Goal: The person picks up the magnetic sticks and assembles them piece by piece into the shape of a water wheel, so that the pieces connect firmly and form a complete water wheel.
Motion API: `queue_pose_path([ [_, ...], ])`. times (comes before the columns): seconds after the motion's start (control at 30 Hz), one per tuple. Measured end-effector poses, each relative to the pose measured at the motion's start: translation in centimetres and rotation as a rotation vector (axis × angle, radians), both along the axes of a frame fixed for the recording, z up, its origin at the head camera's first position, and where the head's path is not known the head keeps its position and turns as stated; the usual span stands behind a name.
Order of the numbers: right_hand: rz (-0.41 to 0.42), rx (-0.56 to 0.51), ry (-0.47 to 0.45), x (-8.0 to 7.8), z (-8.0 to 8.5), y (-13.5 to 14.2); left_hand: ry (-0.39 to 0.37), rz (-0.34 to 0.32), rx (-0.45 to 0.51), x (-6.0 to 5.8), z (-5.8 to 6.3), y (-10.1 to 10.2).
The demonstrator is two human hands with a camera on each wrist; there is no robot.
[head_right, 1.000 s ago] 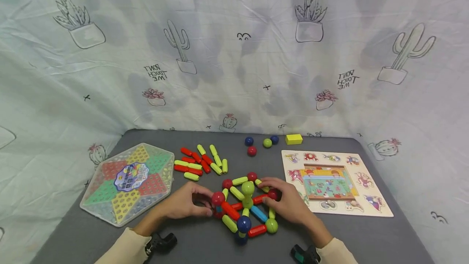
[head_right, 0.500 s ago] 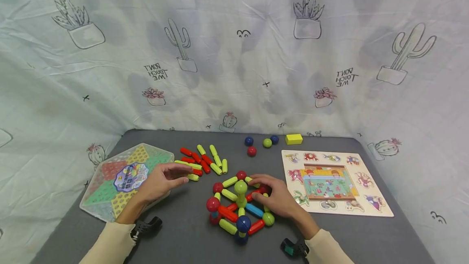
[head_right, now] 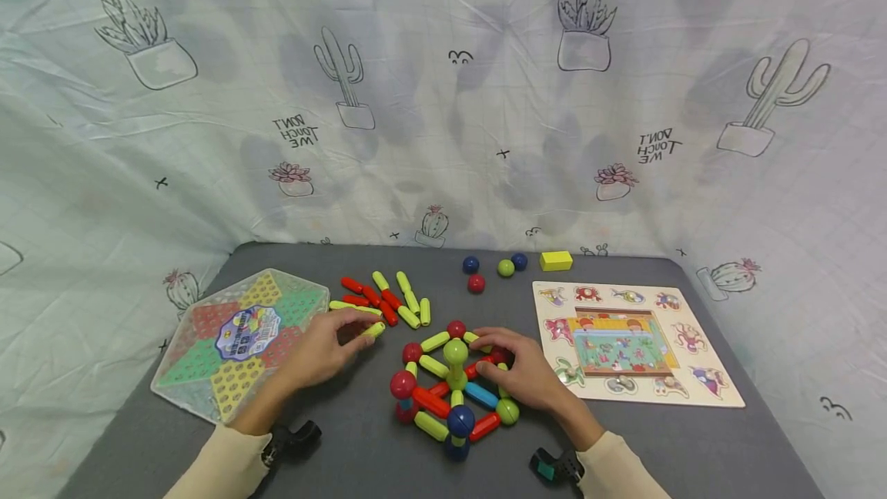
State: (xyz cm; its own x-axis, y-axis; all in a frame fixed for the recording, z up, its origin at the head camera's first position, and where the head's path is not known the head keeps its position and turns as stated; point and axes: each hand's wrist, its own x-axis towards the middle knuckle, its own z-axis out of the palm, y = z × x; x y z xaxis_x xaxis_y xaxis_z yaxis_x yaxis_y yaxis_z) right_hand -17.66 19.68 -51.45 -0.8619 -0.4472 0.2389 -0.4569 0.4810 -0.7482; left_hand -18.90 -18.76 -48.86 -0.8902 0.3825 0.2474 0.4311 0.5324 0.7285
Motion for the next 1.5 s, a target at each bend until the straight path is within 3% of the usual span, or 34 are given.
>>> queue_pose_path([
  [0.13,-0.01,-0.001,0.002,0.0,-0.1,0.1,-0.347,-0.024,0.371,1.1,1.9,2.7],
  [0.23,-0.012,-0.002,0.005,0.0,-0.2,0.1,-0.54,-0.057,0.548,1.7,2.9,4.7],
  [0.33,-0.006,-0.006,-0.006,0.0,-0.3,0.0,-0.659,-0.104,0.594,2.3,3.6,6.1],
  [0.43,-0.003,-0.007,-0.016,0.0,-0.3,0.0,-0.711,-0.163,0.54,2.7,4.0,6.6],
  [0.57,-0.001,-0.006,-0.017,0.0,-0.1,0.0,-0.723,-0.212,0.439,3.0,4.3,6.5],
  [0.73,-0.002,-0.005,-0.026,-0.1,-0.1,0.0,-0.7,-0.209,0.342,3.0,4.4,6.9],
  [0.93,-0.005,-0.001,-0.011,-0.1,-0.3,0.0,-0.684,-0.206,0.354,3.2,4.2,7.6],
  [1.1,0.0,-0.005,0.01,0.0,-0.5,-0.1,-0.589,-0.214,0.302,2.8,4.0,6.1],
  [1.2,0.003,-0.007,0.013,0.0,-0.5,-0.2,-0.546,-0.275,0.17,2.4,3.6,4.3],
  [1.37,-0.016,0.007,0.026,0.1,-0.3,-0.2,-0.47,-0.46,-0.112,2.5,2.5,3.3],
  [1.5,-0.071,0.032,0.032,-0.1,0.0,0.0,-0.366,-0.445,-0.133,2.8,1.6,4.4],
])
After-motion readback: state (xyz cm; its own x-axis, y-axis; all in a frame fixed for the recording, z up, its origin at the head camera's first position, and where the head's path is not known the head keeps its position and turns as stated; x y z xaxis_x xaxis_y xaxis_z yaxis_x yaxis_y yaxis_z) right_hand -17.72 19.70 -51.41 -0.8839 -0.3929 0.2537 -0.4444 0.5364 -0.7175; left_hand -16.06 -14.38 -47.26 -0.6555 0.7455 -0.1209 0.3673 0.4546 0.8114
